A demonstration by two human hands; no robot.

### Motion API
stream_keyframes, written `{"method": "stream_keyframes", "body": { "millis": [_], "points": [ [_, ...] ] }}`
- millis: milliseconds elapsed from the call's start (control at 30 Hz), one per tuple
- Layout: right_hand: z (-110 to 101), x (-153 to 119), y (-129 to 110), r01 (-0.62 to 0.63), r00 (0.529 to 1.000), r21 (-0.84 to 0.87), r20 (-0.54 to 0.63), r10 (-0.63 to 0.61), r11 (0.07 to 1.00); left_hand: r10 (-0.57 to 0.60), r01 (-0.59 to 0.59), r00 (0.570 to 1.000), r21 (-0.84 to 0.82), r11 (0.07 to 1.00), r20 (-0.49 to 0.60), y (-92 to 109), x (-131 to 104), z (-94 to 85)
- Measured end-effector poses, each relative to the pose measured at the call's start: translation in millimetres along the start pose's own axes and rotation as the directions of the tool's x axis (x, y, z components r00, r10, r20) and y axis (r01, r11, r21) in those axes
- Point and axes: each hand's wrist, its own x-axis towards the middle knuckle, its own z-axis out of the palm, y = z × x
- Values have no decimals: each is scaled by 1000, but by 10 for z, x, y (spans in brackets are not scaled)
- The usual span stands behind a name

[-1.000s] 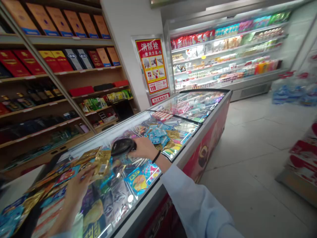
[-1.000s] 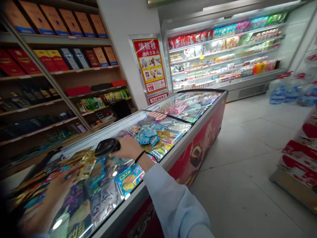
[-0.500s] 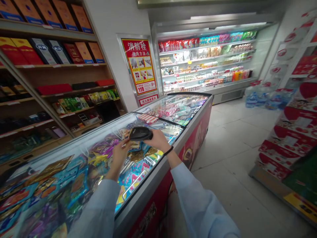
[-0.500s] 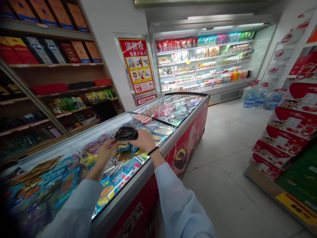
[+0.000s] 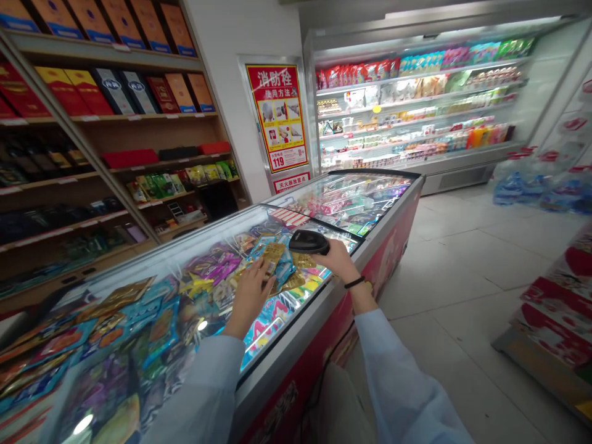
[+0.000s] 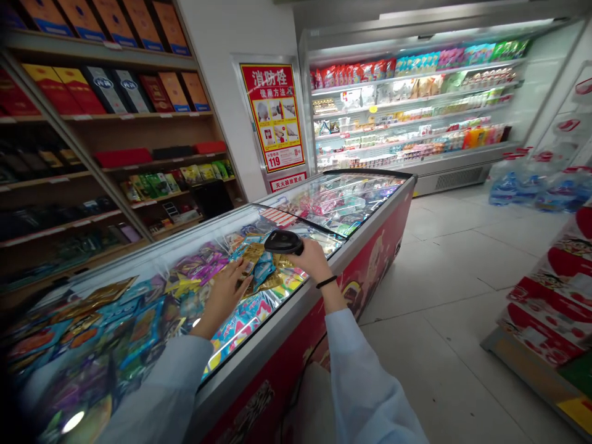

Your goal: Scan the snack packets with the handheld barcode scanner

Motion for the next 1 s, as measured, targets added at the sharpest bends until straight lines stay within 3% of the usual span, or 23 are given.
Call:
{"method": "stream_keyframes", "body": {
  "millis": [200, 300, 400, 500, 633, 733, 867, 1000],
  "points": [
    [19, -13, -120, 20, 1000, 27, 6, -20, 999, -14, 9, 996, -57, 998, -88, 20, 49, -43],
    [42, -30, -278, 41, 999, 49, -15, -40, 998, -32, 18, 990, -100, 995, -140, 47, 132, -202],
    [85, -48, -585, 97, 995, 101, -26, -94, 990, -41, 18, 981, -119, 993, -191, 16, 189, -573],
    [156, -75, -1022, 161, 987, 141, 2, -163, 977, -96, 82, 970, -73, 994, -222, -168, 106, -1129],
    [356, -130, -1643, 269, 957, 145, 69, -281, 952, -214, 232, 922, 18, 973, -322, -662, -334, -1867],
    [625, -155, -2033, 349, 921, 172, 117, -371, 921, -310, 355, 868, 47, 934, -388, -1119, -812, -2220],
    [1095, -190, -2374, 427, 837, 293, 231, -497, 855, -455, 544, 787, 122, 830, -416, -1586, -1383, -2372],
    [1485, -292, -2478, 487, 747, 294, 347, -567, 822, -487, 628, 766, 326, 707, -420, -1719, -1641, -2320]
  ]
}}
